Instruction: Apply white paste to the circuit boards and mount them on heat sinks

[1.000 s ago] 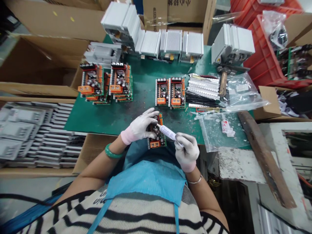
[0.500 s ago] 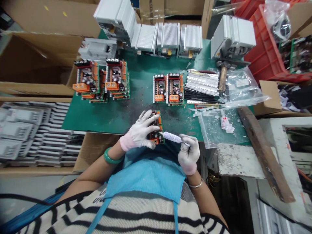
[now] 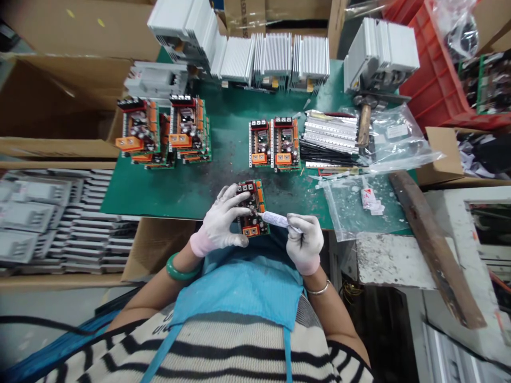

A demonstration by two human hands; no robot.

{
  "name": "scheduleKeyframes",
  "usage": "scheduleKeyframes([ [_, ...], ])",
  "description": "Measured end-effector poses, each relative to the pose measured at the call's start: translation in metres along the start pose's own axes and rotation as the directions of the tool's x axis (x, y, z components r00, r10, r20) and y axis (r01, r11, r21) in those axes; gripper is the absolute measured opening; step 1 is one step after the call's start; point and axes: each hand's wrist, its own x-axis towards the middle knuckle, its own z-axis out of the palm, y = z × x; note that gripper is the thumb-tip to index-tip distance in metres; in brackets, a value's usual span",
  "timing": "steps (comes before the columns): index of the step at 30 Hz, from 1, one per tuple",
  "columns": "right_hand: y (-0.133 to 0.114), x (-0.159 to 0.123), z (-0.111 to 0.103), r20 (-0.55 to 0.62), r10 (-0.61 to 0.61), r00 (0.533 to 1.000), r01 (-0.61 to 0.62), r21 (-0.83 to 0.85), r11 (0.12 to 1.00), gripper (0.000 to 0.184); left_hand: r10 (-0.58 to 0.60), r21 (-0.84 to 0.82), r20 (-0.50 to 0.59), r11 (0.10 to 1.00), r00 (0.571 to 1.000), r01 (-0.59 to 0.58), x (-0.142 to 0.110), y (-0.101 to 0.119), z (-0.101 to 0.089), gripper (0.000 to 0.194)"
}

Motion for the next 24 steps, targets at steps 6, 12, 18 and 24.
scheduleKeyframes([
  [6, 0.003, -0.005, 0.004, -0.106, 0.111, 0.988, -0.098, 0.12, 0.988, 0.012, 0.005, 0.071, 0.01, 0.997, 1.0, -0.006, -0.003, 0.006, 0.002, 0.075],
  [12, 0.002, -0.023, -0.008, -0.256, 0.392, 0.884, -0.309, 0.312, 0.899, 0.011, 0.054, 0.183, -0.026, 0.982, 0.998, -0.049, -0.002, 0.012, -0.001, 0.064],
  [18, -0.002, -0.044, -0.022, -0.242, 0.454, 0.858, -0.383, 0.286, 0.878, 0.014, 0.006, 0.17, -0.155, 0.985, 0.988, 0.021, -0.01, 0.026, 0.007, 0.029],
  [24, -0.002, -0.038, -0.022, -0.241, 0.238, 0.941, -0.201, 0.169, 0.965, 0.007, -0.072, 0.021, -0.247, 0.997, 0.966, 0.08, -0.006, 0.031, 0.009, 0.023],
])
